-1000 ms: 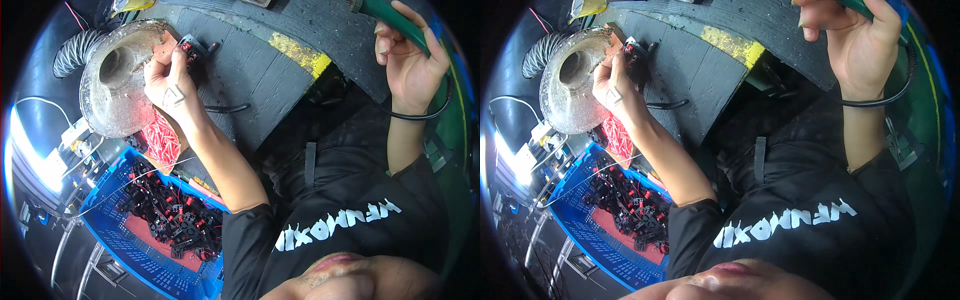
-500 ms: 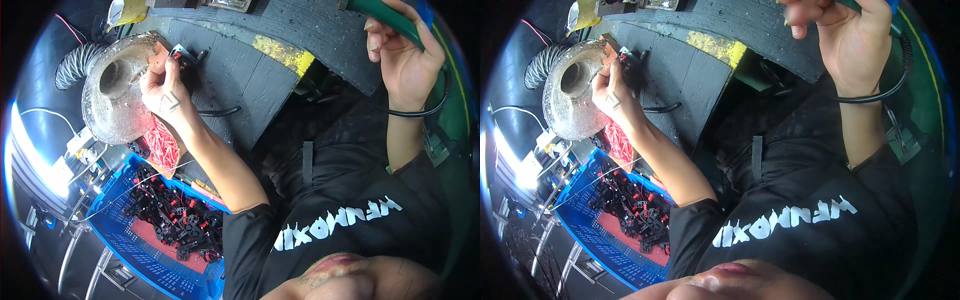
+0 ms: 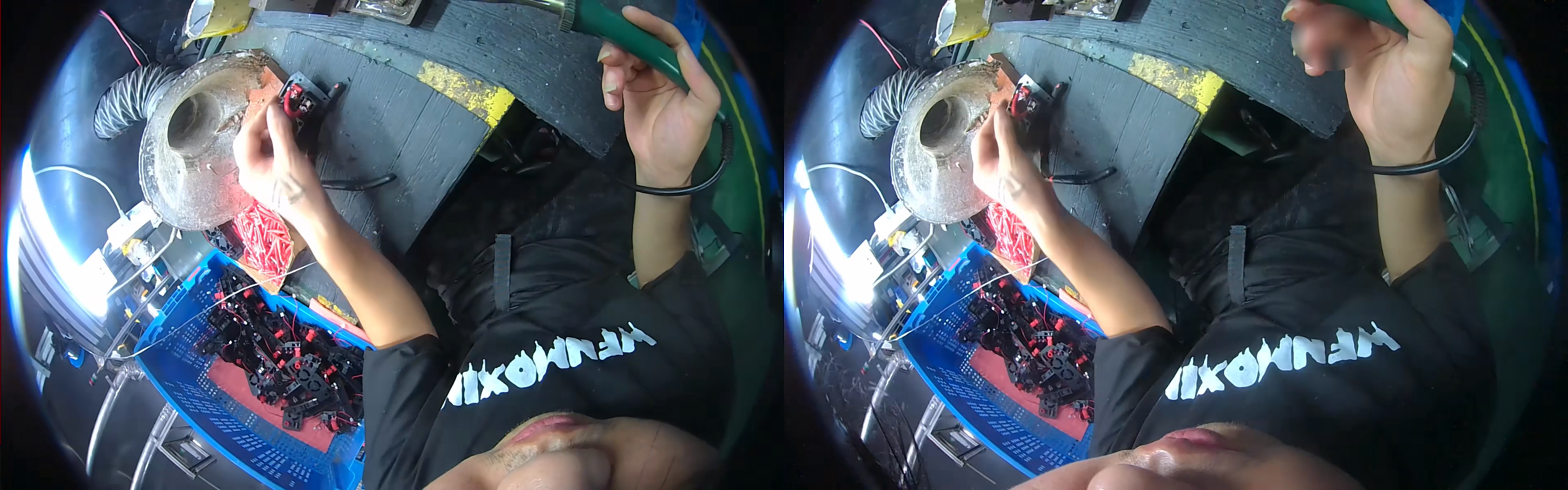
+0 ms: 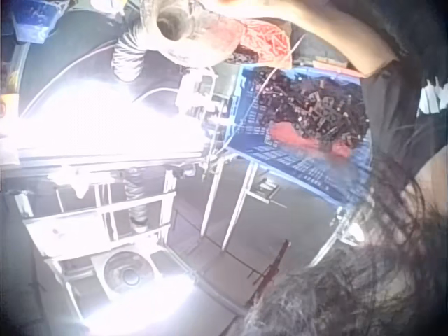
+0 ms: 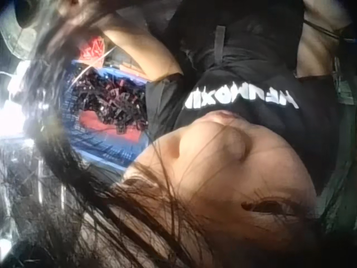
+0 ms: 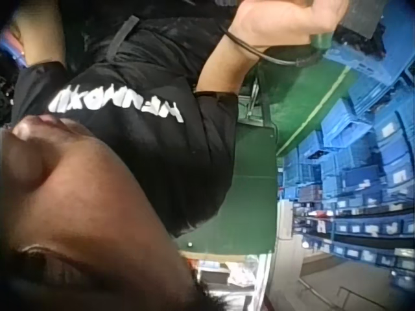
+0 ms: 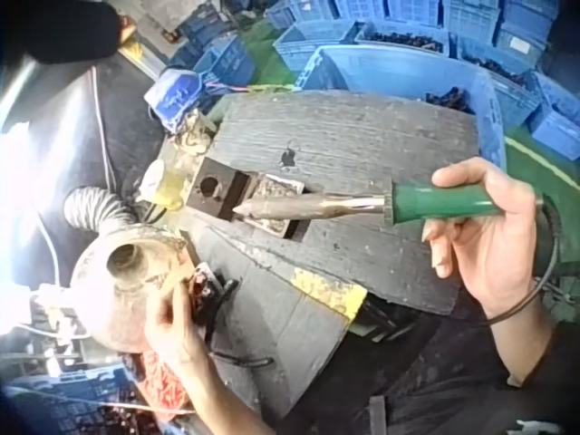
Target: Soldering wires and components onto small circuit boards and electronic parts at a manufacturing workbench.
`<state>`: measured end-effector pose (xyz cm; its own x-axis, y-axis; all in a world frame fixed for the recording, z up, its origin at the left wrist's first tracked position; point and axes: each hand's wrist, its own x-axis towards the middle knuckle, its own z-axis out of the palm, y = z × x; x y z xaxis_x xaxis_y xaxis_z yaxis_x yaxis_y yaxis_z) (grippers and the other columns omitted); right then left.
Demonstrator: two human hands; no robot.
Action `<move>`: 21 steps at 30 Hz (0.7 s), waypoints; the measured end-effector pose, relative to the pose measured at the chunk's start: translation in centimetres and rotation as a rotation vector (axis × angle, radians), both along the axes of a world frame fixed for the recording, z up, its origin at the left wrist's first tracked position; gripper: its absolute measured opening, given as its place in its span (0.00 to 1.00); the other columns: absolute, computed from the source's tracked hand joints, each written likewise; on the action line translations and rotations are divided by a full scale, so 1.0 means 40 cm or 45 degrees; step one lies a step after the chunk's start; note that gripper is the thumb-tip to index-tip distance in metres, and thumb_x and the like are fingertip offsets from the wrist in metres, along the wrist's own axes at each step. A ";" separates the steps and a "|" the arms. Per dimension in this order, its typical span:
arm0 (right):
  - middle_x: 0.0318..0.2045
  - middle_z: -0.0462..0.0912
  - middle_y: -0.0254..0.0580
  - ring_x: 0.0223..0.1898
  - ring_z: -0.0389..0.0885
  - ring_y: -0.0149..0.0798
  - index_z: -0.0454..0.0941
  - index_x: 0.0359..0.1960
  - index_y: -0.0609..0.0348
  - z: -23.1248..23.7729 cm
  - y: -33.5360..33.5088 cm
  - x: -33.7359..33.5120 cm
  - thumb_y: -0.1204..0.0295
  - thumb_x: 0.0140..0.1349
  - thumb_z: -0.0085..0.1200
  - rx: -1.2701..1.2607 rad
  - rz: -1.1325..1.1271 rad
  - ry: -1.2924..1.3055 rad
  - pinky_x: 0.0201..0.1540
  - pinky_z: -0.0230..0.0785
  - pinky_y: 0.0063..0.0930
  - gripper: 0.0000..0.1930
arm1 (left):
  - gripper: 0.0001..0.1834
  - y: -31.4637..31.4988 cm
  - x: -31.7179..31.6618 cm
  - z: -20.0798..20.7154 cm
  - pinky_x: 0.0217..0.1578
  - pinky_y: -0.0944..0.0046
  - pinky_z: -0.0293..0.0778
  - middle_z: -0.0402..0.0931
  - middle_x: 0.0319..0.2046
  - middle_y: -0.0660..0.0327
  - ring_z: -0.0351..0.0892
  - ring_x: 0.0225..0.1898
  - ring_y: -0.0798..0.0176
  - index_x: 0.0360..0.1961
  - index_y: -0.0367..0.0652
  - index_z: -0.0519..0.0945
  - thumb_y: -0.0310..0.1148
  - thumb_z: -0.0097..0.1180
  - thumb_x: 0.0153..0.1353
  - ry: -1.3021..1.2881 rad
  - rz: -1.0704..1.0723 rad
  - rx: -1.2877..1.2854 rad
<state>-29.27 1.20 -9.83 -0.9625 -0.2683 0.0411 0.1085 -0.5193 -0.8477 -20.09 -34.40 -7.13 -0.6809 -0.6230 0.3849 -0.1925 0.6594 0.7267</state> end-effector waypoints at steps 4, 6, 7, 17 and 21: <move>0.34 0.83 0.53 0.28 0.78 0.34 0.75 0.57 0.67 0.009 0.002 -0.002 0.56 0.72 0.32 -0.031 0.024 0.019 0.27 0.71 0.26 0.28 | 0.04 0.026 0.137 0.067 0.33 0.69 0.69 0.79 0.31 0.62 0.71 0.28 0.69 0.37 0.39 0.85 0.26 0.63 0.61 -0.163 -0.030 -0.354; 0.34 0.83 0.53 0.28 0.78 0.35 0.75 0.57 0.68 0.008 0.002 -0.002 0.57 0.72 0.33 0.025 0.008 0.017 0.26 0.70 0.26 0.28 | 0.09 0.051 0.230 0.123 0.40 0.64 0.70 0.79 0.33 0.60 0.74 0.34 0.64 0.39 0.40 0.83 0.24 0.64 0.56 -0.559 -0.010 -0.404; 0.34 0.82 0.52 0.28 0.78 0.35 0.75 0.57 0.68 0.007 -0.005 -0.002 0.57 0.72 0.34 0.020 0.012 -0.016 0.26 0.69 0.26 0.27 | 0.12 0.043 0.283 0.133 0.44 0.61 0.69 0.78 0.34 0.59 0.74 0.37 0.60 0.40 0.40 0.82 0.25 0.66 0.54 -0.702 -0.083 -0.437; 0.35 0.82 0.52 0.28 0.78 0.35 0.75 0.57 0.65 0.032 -0.056 -0.030 0.55 0.71 0.36 0.098 0.087 -0.055 0.26 0.68 0.26 0.27 | 0.09 0.028 0.421 0.134 0.44 0.62 0.72 0.82 0.31 0.56 0.79 0.37 0.58 0.36 0.34 0.84 0.18 0.65 0.52 -0.410 -0.216 -0.212; 0.34 0.84 0.55 0.28 0.80 0.37 0.75 0.55 0.68 0.064 -0.115 -0.042 0.55 0.70 0.36 0.058 0.140 -0.023 0.27 0.72 0.28 0.28 | 0.05 0.017 0.300 0.120 0.39 0.64 0.73 0.80 0.34 0.54 0.76 0.34 0.61 0.38 0.30 0.83 0.19 0.61 0.60 0.135 0.012 -0.068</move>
<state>-30.96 -3.40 -7.25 -0.9275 -0.3736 0.0090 0.1785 -0.4640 -0.8676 -8.07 -33.74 -2.35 -0.6287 -0.6058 0.4875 -0.1229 0.6964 0.7070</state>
